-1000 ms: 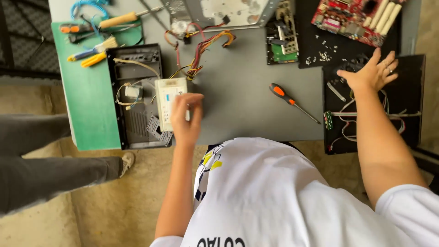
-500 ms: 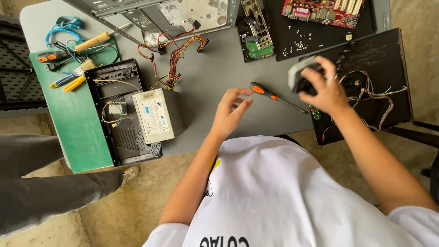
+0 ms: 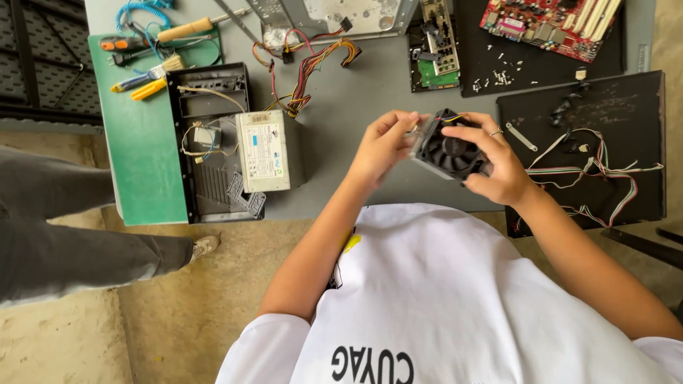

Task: Assembling a CPU fan and heatsink using a screwdriver on a computer repair workbench.

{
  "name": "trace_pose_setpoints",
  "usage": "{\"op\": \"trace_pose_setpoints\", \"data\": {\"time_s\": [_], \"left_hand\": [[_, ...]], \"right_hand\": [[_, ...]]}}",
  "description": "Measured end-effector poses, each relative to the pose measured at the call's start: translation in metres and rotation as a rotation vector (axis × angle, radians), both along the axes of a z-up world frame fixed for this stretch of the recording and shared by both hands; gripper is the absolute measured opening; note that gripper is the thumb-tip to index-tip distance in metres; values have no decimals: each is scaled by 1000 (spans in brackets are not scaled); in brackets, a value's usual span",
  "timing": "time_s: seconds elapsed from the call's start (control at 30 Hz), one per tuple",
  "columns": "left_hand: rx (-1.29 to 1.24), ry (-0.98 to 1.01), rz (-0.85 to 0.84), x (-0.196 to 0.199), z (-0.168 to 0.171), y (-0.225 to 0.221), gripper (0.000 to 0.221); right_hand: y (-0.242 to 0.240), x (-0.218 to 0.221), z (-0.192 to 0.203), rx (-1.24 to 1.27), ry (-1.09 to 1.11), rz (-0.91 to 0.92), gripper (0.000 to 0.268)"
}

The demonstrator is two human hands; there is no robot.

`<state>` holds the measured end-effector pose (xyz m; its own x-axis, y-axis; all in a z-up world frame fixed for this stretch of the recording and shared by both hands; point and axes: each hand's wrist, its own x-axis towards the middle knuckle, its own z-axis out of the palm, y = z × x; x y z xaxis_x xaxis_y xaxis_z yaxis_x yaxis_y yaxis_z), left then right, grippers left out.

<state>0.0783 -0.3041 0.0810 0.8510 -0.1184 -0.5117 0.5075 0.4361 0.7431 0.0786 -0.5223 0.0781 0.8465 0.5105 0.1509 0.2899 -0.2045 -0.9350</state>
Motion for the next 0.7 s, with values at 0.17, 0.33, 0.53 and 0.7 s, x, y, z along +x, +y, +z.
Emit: {"op": "trace_pose_setpoints", "data": {"time_s": [0.17, 0.33, 0.53, 0.7], "left_hand": [[-299, 54, 119, -18, -10, -3, 27], [-347, -37, 59, -17, 32, 17, 22], [-396, -204, -67, -15, 39, 31, 16], [-891, -44, -97, -12, 21, 29, 22]], "right_hand": [[9, 12, -1, 199, 55, 37, 95], [20, 26, 49, 68, 91, 71, 70], [22, 44, 65, 102, 371, 33, 66], [26, 50, 76, 42, 467, 34, 62]]}}
